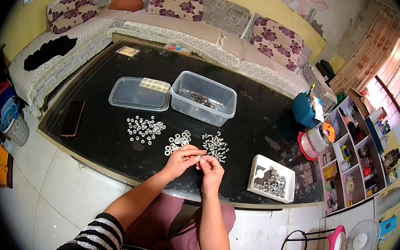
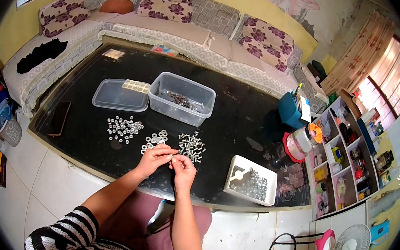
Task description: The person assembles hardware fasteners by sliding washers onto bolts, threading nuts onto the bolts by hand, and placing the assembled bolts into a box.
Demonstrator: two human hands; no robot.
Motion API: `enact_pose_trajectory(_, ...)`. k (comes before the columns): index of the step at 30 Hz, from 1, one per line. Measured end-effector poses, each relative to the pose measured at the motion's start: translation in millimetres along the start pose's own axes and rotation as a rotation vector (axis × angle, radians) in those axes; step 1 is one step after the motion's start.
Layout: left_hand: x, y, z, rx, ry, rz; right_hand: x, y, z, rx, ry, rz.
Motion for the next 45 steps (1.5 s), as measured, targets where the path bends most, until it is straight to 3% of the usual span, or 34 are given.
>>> enact_pose_trajectory(6, 7, 4, 1, -0.048, 0.119, -0.055, -1, -4, -2, 0.017, -0.015, 0.018)
enact_pose_trajectory(8, 16, 2, -1, -0.023, 0.259, -0.115, -4, -4, -2, 0.014, -0.028, 0.022)
enact_pose_trajectory(14, -4, 1, 0, -0.004, 0.073, -0.163, 1, -3, -2, -0.01, -0.031, 0.022)
enact_pose_trajectory(22, 5, -2, 0, 0.008, 0.073, -0.137, 1, -1, -2, 0.017, -0.012, 0.012)
enact_pose_trajectory(24, 16, 2, 0, -0.025, 0.202, -0.117, -2, -2, -2, 0.019, -0.023, 0.019)
enact_pose_trajectory(28, 19, 4, 0, -0.042, 0.208, -0.046, 1, -3, -2, 0.01, -0.03, 0.026)
enact_pose_trajectory(31, 8, 5, 0, -0.061, 0.144, -0.233, 2, 0, -2, -0.013, -0.032, 0.027)
enact_pose_trajectory(37, 3, 0, 1, -0.002, 0.012, -0.039, 2, 3, -1, -0.031, -0.024, 0.031)
enact_pose_trajectory(40, 9, 2, 1, -0.032, 0.065, -0.014, 0, 3, -1, -0.027, -0.022, 0.019)
enact_pose_trajectory(43, 31, 5, 0, -0.04, 0.254, -0.066, 1, 2, -1, -0.02, -0.016, -0.013)
enact_pose_trajectory(45, 19, 5, 0, -0.037, 0.217, -0.146, 2, 2, -1, -0.028, -0.018, -0.01)
Point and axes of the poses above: each hand's wrist, its own z-axis towards the middle knuckle, its own y-axis out of the back of the hand, x = y × z, the point moved 8 cm from there along z, towards the middle knuckle, and after that the axes turned 7 degrees about -x, right-handed, at the moved point
